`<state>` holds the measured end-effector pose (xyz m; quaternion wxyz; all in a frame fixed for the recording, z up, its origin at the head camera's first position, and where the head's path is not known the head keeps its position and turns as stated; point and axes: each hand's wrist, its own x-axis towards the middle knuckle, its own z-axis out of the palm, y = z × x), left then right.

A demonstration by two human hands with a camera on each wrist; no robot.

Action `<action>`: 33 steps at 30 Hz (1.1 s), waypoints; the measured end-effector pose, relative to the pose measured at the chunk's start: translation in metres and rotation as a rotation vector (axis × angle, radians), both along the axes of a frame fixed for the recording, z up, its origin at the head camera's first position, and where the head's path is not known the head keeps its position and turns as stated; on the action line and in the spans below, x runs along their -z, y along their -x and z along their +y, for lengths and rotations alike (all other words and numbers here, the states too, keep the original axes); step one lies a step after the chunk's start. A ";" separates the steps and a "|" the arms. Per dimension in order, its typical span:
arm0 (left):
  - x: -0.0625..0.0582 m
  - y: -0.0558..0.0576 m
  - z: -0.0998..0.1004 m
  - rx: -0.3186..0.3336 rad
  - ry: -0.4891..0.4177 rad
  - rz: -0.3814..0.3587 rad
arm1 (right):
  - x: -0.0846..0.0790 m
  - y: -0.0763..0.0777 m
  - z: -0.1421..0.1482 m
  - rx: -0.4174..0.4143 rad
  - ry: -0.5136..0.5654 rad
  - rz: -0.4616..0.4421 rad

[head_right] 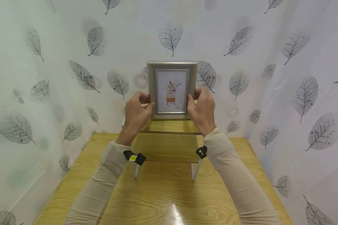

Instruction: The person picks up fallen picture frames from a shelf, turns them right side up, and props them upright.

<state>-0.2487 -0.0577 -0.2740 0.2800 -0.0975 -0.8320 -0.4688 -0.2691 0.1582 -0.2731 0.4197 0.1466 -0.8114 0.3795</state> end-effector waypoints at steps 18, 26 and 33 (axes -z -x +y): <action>0.005 0.004 -0.006 0.059 -0.067 0.039 | 0.004 0.000 0.000 -0.051 0.012 0.025; 0.007 0.005 -0.007 0.061 -0.071 0.068 | 0.005 -0.002 0.002 -0.044 0.002 0.017; 0.005 0.004 -0.007 0.084 -0.085 0.040 | -0.001 -0.009 0.005 -0.053 0.006 -0.031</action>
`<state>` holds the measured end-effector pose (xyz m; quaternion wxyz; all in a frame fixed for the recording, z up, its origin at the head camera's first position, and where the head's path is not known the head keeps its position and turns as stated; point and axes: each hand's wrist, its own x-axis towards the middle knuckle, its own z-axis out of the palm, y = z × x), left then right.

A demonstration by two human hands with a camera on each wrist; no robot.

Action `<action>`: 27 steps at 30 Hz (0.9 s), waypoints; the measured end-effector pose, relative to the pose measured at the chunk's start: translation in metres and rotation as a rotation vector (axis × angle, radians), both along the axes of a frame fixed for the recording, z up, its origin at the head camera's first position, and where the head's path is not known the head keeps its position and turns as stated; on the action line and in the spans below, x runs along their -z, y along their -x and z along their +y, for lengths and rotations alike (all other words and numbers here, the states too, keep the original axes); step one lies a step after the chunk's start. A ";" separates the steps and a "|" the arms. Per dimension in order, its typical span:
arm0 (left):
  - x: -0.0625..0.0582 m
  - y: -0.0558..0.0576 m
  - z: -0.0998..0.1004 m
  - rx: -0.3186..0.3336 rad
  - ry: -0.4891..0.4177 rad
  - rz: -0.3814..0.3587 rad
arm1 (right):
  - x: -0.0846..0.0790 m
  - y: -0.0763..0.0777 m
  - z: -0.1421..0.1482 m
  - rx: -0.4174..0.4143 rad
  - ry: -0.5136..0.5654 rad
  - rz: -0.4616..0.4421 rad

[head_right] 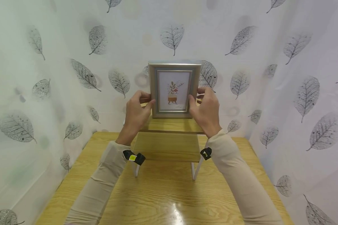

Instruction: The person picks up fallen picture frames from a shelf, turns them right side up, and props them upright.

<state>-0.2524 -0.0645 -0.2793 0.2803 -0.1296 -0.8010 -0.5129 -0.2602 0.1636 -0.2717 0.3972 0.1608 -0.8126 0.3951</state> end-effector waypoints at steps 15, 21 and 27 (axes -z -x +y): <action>0.002 -0.001 0.001 0.003 0.014 -0.004 | -0.060 -0.014 -0.005 0.083 0.026 0.313; 0.001 0.001 0.000 0.000 0.007 0.011 | -0.079 -0.007 -0.038 0.037 -0.133 0.361; 0.001 0.002 -0.001 0.005 0.001 0.015 | -0.085 0.000 -0.068 0.035 -0.268 0.243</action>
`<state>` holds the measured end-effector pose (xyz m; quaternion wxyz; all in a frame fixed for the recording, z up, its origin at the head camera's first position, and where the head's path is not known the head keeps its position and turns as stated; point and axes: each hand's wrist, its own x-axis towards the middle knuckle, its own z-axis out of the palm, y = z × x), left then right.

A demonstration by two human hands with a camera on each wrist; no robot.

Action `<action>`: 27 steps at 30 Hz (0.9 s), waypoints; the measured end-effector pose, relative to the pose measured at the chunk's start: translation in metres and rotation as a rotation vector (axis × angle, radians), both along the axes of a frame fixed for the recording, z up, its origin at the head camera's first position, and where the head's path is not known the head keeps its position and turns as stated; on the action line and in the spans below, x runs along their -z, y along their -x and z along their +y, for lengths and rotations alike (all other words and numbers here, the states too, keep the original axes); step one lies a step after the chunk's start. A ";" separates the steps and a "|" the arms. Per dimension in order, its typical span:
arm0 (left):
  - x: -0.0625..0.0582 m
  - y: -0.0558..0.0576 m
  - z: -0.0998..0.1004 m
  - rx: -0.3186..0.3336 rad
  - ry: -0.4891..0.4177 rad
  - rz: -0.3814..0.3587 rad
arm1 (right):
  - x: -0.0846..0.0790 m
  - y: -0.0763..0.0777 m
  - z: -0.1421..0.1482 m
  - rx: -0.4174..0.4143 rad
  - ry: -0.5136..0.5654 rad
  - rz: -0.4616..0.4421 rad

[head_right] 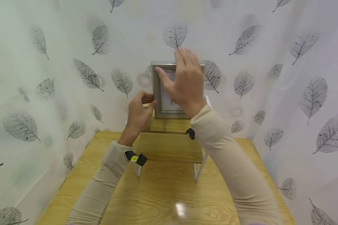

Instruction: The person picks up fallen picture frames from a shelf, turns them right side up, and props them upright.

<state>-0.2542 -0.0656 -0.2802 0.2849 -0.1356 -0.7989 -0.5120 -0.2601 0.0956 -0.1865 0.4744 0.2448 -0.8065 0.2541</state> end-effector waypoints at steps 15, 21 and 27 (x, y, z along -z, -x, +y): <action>0.001 0.001 -0.002 -0.001 0.012 0.023 | 0.005 0.009 -0.035 0.186 -0.170 -0.076; 0.000 -0.001 -0.002 -0.028 0.039 0.036 | 0.006 0.013 -0.035 0.170 -0.145 -0.031; 0.001 -0.004 -0.001 -0.038 0.056 0.033 | 0.006 0.014 -0.034 0.151 -0.140 -0.018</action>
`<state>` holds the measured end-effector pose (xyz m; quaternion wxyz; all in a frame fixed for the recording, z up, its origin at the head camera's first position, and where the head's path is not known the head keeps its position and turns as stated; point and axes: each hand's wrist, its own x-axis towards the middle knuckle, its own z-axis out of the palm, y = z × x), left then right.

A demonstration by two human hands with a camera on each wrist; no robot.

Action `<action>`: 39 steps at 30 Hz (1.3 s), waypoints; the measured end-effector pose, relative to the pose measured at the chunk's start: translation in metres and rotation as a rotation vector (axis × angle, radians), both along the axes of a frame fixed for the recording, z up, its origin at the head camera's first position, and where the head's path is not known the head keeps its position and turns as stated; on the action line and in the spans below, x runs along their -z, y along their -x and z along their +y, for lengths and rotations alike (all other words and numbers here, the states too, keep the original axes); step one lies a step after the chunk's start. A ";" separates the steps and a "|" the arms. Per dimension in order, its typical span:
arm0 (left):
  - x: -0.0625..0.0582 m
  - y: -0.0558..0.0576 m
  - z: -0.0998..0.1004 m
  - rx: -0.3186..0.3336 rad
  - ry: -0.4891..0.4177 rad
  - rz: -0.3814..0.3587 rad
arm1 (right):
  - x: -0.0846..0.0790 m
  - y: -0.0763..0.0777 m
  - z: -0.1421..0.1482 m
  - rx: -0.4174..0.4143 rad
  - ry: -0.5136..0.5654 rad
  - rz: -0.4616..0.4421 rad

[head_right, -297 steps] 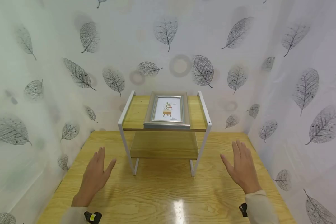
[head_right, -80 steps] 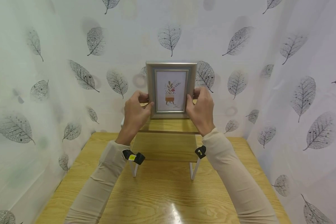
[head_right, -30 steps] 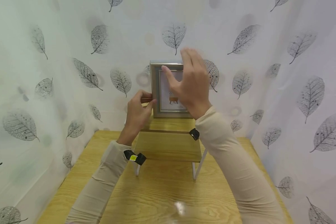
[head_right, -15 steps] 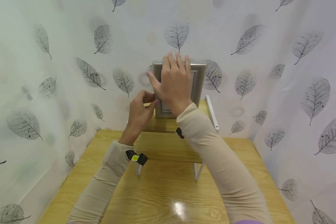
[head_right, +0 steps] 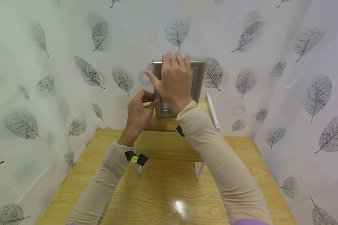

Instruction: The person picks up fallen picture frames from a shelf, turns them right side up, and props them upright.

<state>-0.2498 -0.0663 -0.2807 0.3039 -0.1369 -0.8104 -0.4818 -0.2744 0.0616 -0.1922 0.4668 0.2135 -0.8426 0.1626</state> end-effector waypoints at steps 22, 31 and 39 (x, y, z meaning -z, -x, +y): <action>0.001 -0.012 0.001 0.006 0.016 0.046 | 0.003 0.002 0.016 -0.245 0.014 0.034; 0.002 -0.013 0.002 0.009 0.004 0.034 | 0.003 0.002 0.020 -0.307 0.010 0.027; 0.002 -0.014 0.002 0.019 0.015 0.061 | 0.004 0.004 0.024 -0.371 0.034 0.019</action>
